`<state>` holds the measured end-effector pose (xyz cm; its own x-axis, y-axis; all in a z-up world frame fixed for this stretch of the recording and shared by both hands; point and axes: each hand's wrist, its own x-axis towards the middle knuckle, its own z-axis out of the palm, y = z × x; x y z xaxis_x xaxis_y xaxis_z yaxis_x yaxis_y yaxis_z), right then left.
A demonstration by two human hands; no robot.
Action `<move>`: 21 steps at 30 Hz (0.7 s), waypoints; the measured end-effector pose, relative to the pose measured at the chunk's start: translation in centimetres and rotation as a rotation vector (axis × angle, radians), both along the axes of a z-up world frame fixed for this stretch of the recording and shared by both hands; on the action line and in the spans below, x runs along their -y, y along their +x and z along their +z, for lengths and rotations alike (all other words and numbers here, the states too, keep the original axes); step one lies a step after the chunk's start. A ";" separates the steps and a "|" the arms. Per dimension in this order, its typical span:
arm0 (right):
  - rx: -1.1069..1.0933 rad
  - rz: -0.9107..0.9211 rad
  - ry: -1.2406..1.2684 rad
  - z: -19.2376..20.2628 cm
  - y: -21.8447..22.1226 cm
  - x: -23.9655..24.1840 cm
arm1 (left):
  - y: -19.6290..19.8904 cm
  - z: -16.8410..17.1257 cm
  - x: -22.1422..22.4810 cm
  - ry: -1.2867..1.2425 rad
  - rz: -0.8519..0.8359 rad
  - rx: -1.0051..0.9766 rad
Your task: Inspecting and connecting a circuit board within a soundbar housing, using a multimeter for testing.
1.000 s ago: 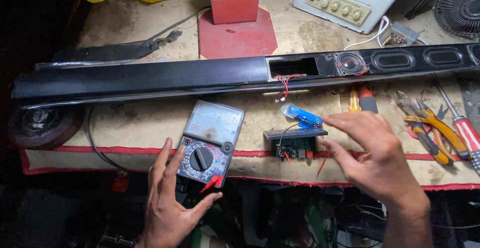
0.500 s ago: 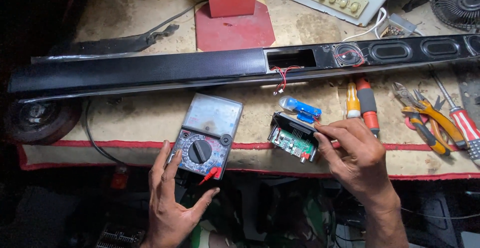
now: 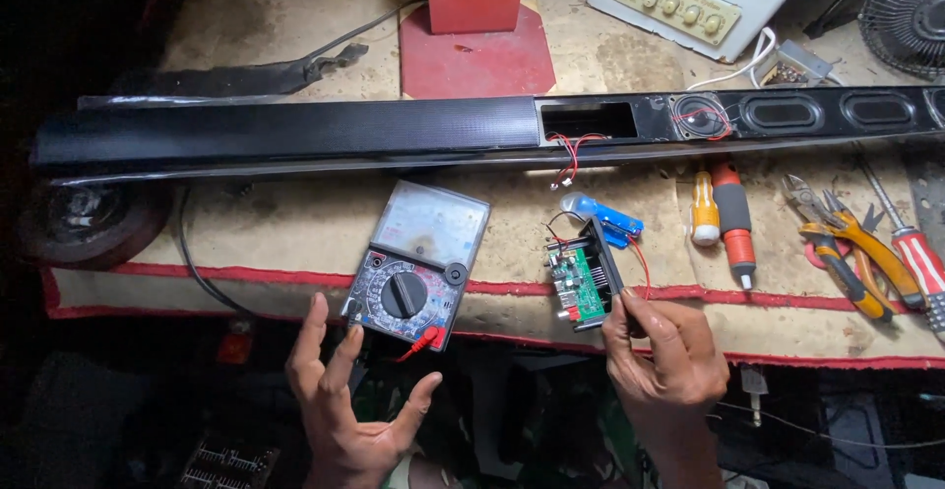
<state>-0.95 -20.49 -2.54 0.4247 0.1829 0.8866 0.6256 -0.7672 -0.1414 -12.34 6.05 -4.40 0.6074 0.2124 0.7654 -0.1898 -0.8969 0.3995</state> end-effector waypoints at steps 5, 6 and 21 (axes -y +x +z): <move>-0.171 0.031 0.056 0.0 -0.1 -0.6 | 0.3 -0.4 -0.8 -0.192 -0.101 -0.074; -0.173 0.030 0.056 0.1 0.0 -0.6 | 0.4 -0.8 -1.0 -0.193 -0.102 -0.076; -0.397 0.273 0.266 1.7 2.0 1.6 | 0.4 -2.6 0.3 -0.148 -0.006 0.104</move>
